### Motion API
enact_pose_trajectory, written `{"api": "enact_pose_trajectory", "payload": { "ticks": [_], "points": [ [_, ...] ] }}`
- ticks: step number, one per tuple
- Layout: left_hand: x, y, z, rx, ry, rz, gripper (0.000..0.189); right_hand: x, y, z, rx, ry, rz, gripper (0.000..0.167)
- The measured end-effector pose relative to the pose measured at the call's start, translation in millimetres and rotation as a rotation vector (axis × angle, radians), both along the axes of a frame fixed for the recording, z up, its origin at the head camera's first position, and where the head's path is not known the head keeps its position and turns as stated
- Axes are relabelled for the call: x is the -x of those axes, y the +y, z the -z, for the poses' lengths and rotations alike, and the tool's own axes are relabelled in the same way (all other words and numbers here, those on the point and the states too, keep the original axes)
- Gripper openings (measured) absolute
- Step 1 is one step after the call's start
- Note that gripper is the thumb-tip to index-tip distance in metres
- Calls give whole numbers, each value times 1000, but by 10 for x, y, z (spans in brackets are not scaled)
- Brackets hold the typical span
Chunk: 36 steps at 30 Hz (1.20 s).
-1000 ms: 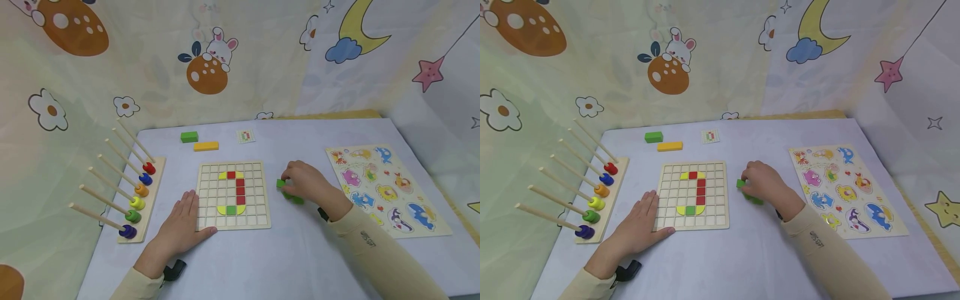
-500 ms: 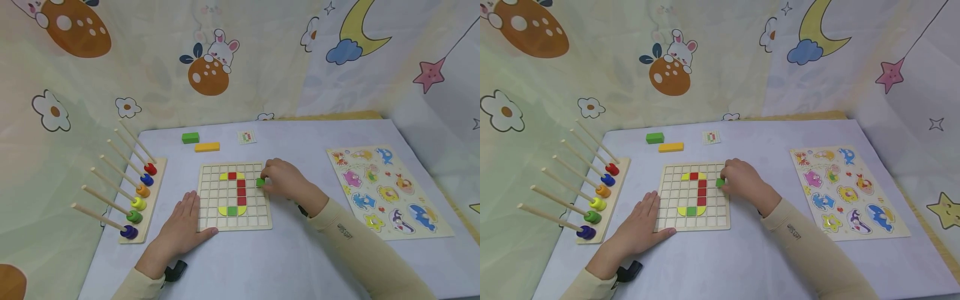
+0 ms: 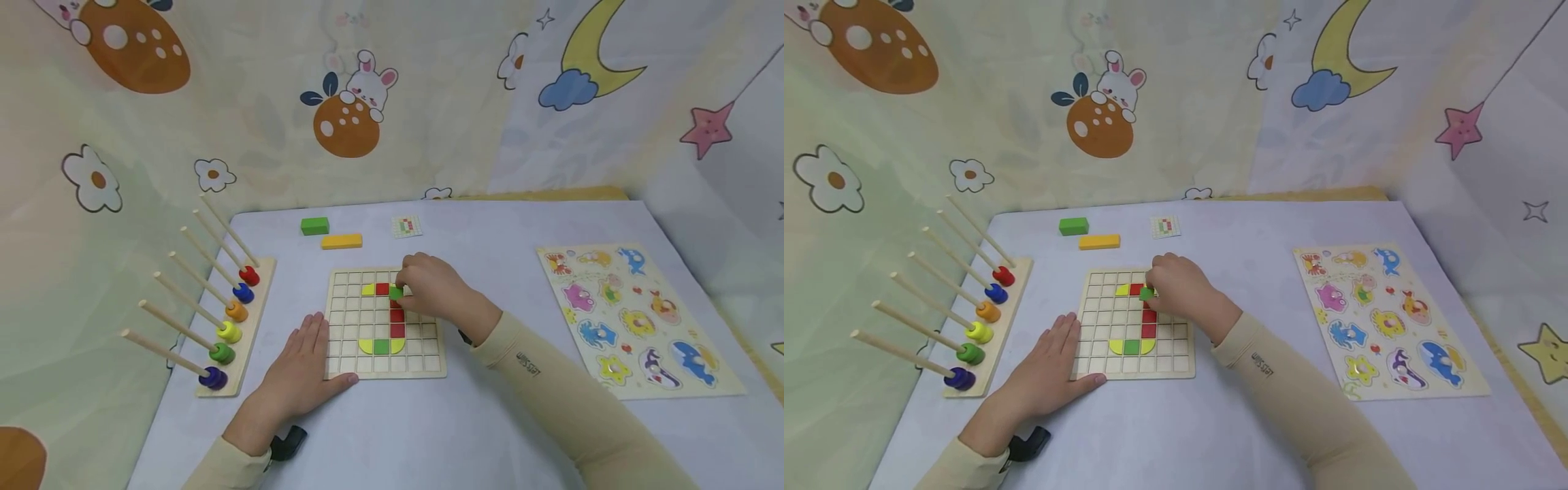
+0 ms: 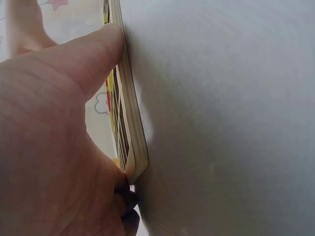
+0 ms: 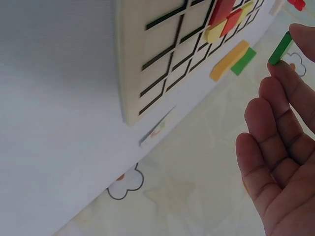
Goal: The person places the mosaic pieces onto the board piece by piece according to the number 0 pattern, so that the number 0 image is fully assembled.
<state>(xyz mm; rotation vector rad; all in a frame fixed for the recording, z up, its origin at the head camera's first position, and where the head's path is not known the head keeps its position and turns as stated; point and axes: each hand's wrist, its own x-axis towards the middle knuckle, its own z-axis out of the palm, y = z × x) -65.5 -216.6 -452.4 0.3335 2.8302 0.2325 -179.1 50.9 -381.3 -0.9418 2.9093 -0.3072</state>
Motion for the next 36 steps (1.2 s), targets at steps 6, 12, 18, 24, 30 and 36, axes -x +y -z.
{"api": "enact_pose_trajectory", "payload": {
  "ticks": [6,12,18,24,30,36],
  "points": [
    [-1,3,-16,-4,-8,-4,122,66,-187,4,-15,-9,-14,19],
    [-6,8,-30,-11,-8,-7,122,139,-359,57,-51,-8,-34,17],
    [-5,-1,-22,-12,-5,0,120,200,-490,203,-93,-29,-37,18],
    [-4,-5,-12,-4,-6,-1,121,202,-588,272,-91,-50,-22,14],
    [-4,-11,-3,-1,0,-2,122,195,-634,301,-119,-50,-11,12],
    [-9,-8,-13,-1,2,-4,122,201,-651,311,-136,-59,-4,11]
  ]
}}
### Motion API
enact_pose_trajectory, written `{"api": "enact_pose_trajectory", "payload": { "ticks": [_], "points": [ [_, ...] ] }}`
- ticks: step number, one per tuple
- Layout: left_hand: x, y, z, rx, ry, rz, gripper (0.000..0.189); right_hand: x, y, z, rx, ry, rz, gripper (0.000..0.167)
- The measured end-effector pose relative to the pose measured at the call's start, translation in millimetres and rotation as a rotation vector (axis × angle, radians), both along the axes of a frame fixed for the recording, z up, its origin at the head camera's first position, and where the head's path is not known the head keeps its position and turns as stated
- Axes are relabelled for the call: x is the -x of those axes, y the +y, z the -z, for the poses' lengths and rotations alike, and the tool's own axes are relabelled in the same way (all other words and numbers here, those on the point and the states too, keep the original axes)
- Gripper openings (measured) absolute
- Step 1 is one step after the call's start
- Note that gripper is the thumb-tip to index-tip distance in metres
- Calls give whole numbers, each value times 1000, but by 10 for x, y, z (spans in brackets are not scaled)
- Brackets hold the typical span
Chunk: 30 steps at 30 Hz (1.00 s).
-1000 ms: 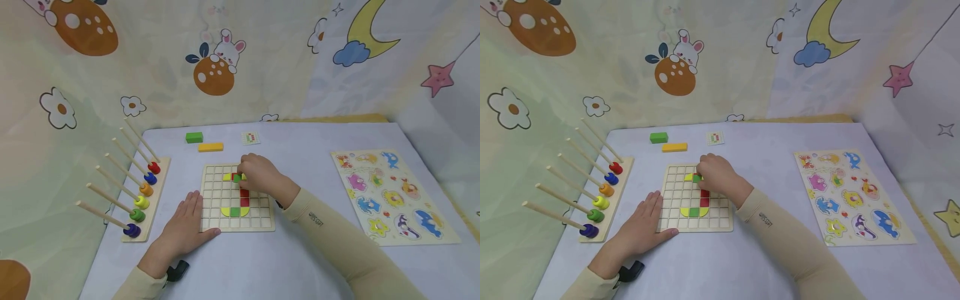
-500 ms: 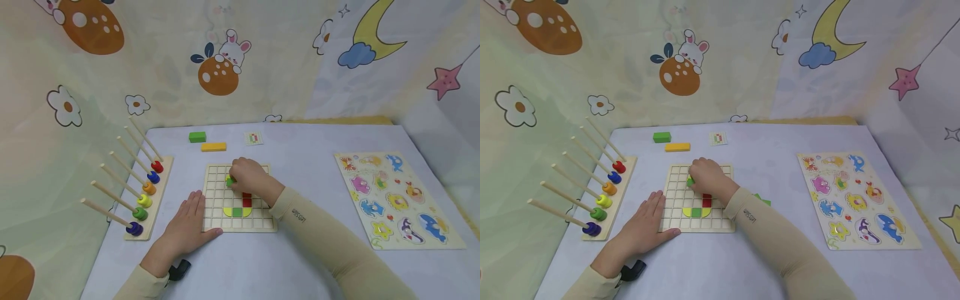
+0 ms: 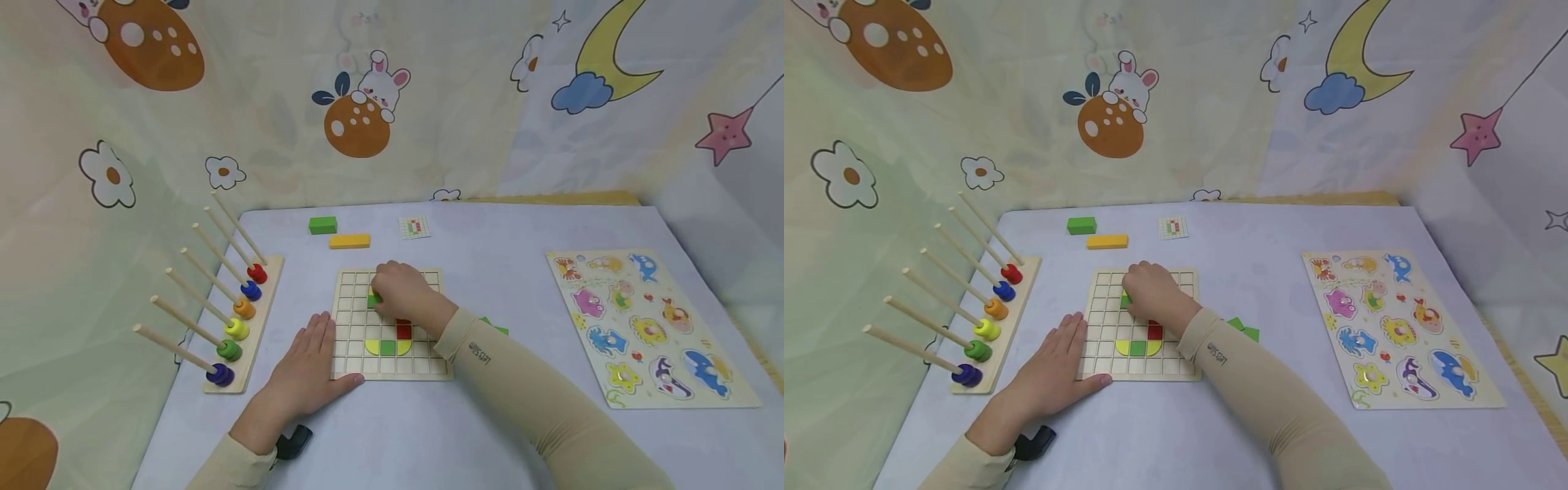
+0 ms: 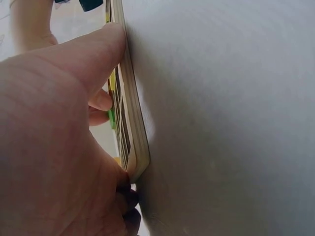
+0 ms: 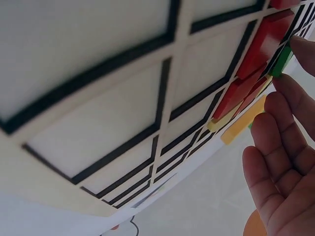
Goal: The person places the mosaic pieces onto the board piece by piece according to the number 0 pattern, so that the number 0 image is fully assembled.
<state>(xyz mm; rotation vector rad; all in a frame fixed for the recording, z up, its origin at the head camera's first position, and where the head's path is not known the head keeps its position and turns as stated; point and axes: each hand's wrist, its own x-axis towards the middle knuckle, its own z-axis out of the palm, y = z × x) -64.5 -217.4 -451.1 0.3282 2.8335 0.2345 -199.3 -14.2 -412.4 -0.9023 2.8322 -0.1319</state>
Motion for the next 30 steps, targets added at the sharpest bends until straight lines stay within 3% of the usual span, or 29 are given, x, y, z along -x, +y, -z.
{"api": "enact_pose_trajectory", "payload": {
  "ticks": [15,30],
  "points": [
    [6,8,9,7,4,5,120,-18,49,12,43,-20,-14,11],
    [5,35,6,21,-2,-10,125,-82,689,-368,168,-14,103,20]
  ]
}}
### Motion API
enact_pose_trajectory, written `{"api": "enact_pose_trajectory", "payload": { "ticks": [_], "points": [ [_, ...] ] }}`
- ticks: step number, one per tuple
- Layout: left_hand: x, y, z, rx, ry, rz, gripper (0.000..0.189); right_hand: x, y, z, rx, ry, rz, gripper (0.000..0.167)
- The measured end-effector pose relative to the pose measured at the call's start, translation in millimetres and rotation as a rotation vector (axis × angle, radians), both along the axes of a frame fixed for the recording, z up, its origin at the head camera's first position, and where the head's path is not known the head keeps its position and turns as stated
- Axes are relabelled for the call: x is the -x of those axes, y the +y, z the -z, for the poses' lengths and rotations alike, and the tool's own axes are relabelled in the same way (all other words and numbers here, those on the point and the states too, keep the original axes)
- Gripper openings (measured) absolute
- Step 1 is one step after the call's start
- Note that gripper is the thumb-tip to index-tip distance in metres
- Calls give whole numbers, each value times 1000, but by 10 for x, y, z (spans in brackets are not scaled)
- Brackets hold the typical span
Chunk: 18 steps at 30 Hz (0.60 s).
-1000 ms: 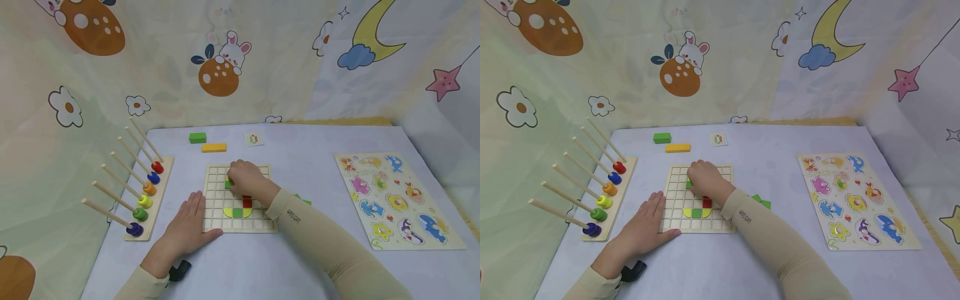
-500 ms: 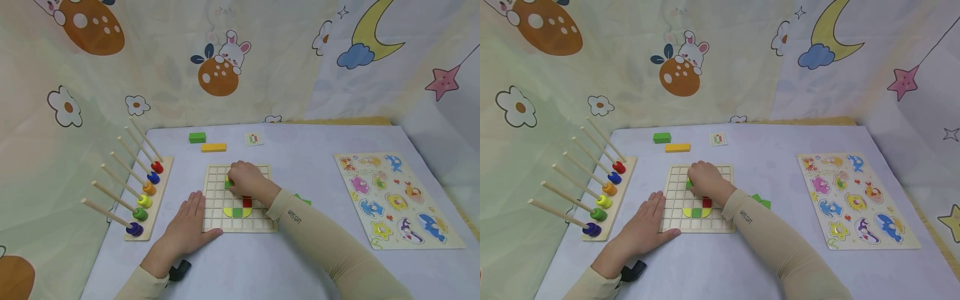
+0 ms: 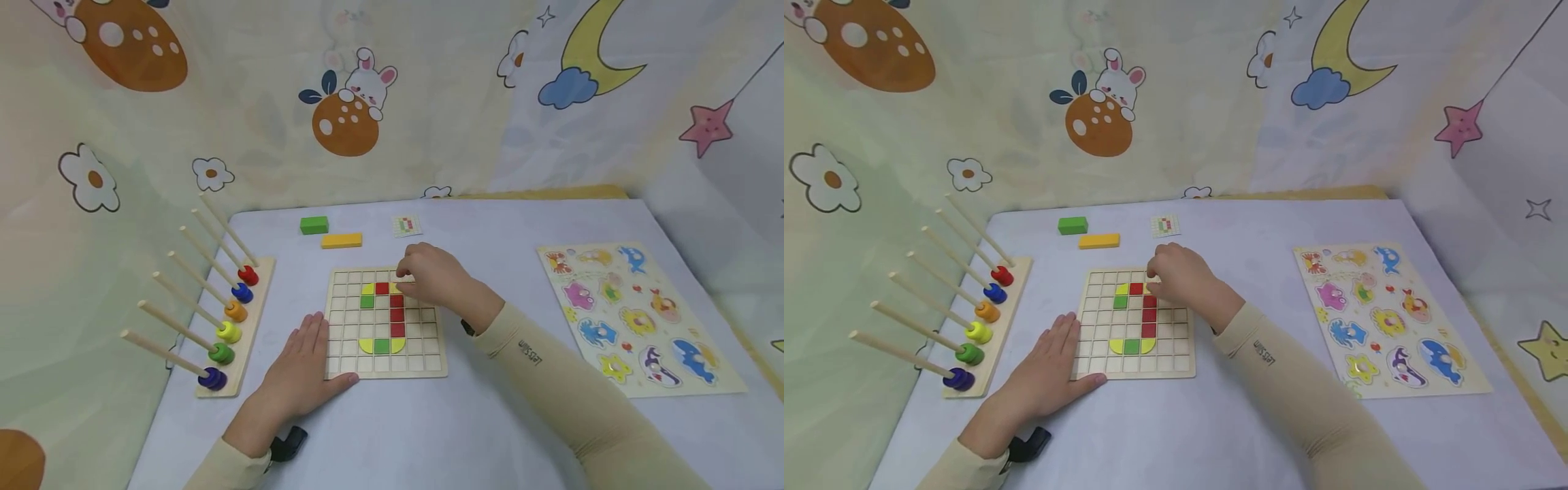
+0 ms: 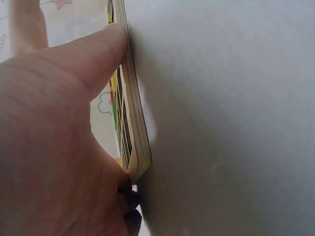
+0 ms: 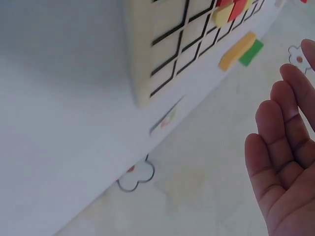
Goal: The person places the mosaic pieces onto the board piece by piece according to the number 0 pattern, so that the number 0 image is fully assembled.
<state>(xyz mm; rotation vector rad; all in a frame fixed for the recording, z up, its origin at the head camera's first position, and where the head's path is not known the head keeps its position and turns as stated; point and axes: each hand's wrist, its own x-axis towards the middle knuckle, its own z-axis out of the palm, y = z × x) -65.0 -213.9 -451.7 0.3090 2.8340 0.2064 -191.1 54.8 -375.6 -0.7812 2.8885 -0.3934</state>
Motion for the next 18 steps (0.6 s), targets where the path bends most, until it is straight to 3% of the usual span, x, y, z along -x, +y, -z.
{"api": "enact_pose_trajectory", "payload": {
  "ticks": [10,18],
  "points": [
    [-9,-14,-7,-15,10,11,123,-146,639,34,29,44,89,21],
    [-6,-13,-15,-22,22,16,122,-350,1037,83,14,21,131,21]
  ]
}}
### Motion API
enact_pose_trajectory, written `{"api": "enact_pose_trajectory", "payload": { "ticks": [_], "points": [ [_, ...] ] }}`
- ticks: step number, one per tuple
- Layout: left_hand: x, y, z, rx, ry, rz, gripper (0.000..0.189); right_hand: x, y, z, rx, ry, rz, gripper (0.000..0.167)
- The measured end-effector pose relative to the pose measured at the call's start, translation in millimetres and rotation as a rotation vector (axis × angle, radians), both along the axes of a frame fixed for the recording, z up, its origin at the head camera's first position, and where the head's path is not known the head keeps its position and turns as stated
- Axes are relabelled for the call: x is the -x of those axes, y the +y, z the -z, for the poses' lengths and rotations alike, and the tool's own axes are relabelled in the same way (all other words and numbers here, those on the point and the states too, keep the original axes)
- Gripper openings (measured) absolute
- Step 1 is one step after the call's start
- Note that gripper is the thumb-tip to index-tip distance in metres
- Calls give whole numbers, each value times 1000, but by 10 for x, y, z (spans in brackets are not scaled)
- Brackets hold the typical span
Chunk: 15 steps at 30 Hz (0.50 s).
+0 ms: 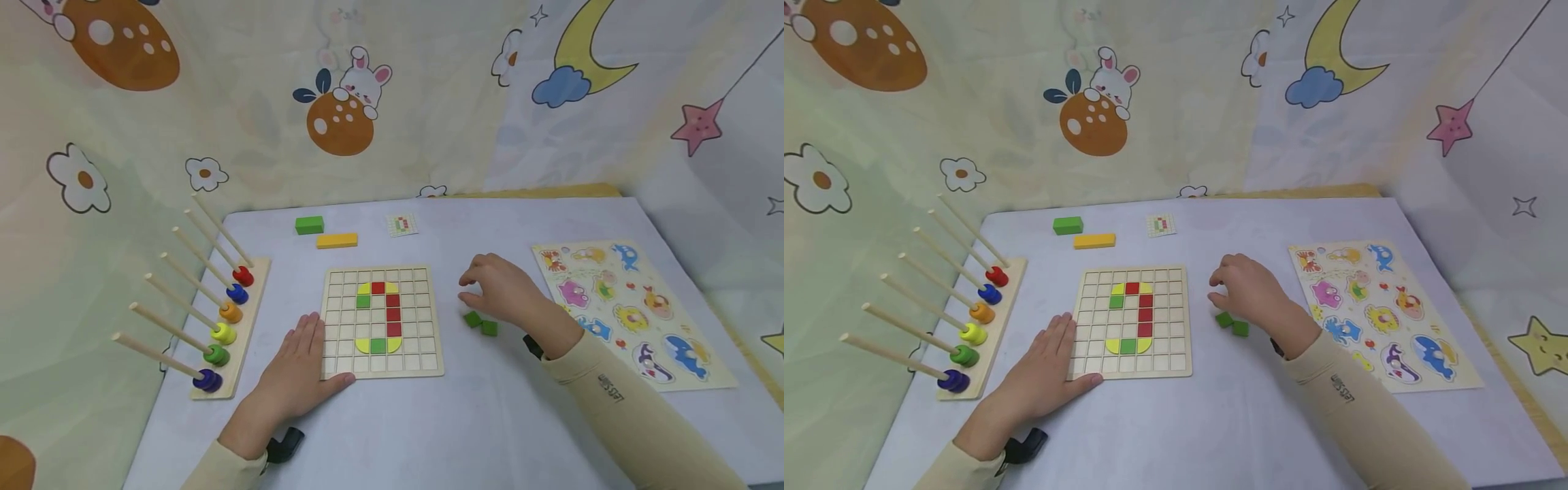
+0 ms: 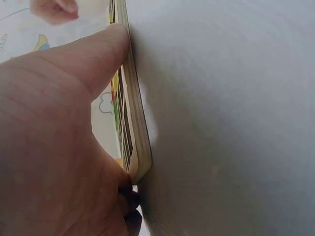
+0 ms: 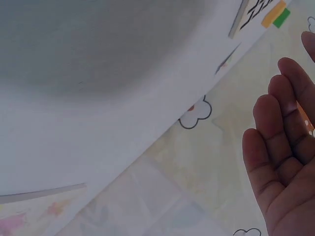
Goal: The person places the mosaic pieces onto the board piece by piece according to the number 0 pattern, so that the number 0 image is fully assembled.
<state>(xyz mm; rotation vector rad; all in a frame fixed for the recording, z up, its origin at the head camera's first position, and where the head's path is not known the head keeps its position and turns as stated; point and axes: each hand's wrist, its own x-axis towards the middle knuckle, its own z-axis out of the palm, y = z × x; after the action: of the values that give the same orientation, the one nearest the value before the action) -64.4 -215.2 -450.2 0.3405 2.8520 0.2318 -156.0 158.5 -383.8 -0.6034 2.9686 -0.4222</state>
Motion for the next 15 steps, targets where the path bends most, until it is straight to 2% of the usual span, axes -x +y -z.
{"api": "enact_pose_trajectory", "payload": {
  "ticks": [7,15],
  "points": [
    [6,-4,12,4,10,8,122,-192,302,129,-11,-23,24,19],
    [-6,-9,30,6,-5,3,124,-321,468,276,-16,-45,17,15]
  ]
}}
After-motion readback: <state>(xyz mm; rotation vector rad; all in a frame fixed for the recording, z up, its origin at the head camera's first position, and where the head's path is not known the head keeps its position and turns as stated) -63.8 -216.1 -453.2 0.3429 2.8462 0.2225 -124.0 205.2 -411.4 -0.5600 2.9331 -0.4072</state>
